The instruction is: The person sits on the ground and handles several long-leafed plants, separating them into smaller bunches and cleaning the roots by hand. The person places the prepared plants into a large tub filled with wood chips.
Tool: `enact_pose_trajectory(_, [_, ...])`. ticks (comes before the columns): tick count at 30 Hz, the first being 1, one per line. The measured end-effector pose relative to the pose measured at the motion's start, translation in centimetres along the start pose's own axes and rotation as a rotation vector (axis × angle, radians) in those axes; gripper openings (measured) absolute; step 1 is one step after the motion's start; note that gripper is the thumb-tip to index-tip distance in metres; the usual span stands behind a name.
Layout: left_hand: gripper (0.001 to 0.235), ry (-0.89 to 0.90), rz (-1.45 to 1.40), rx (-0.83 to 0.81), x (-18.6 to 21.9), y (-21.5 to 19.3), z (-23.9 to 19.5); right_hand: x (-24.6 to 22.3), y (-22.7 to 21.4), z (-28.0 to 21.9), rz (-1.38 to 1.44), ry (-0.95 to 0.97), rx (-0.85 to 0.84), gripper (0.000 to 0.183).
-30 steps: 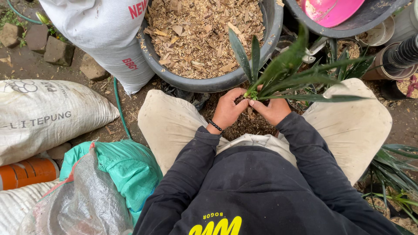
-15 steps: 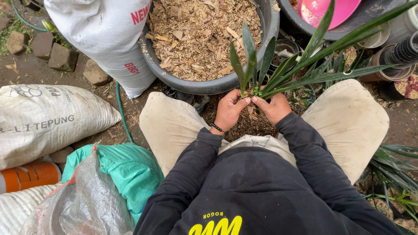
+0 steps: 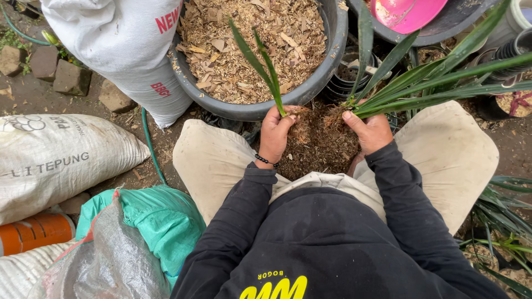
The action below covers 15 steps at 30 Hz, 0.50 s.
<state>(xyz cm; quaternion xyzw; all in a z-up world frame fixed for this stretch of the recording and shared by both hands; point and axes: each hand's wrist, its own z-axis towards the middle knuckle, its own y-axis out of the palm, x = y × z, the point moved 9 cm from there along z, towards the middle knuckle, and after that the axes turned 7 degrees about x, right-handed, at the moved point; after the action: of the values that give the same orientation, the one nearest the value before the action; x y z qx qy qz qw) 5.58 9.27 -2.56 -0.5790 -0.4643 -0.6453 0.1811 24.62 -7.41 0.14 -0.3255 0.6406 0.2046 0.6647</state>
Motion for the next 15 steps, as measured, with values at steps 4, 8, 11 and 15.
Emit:
enact_pose_trajectory(4, [0.014, -0.007, 0.106, -0.106, 0.5, 2.2, -0.6, -1.4, 0.6, -0.8, -0.024, -0.044, -0.109, 0.033])
enact_pose_trajectory(8, [0.028, 0.066, 0.300, -0.132, 0.6, 4.4, -1.6, -2.0, 1.7, -1.5, -0.096, -0.058, -0.186, 0.043])
enact_pose_trajectory(11, [0.029, 0.233, 0.461, -0.173, 1.9, 5.8, -2.3, -2.2, 2.8, -1.9, -0.162, -0.123, -0.245, 0.040])
enact_pose_trajectory(15, [0.022, 0.304, 0.579, -0.164, 2.4, 6.6, -2.7, -0.8, 3.8, -2.1, -0.240, -0.096, -0.288, 0.031])
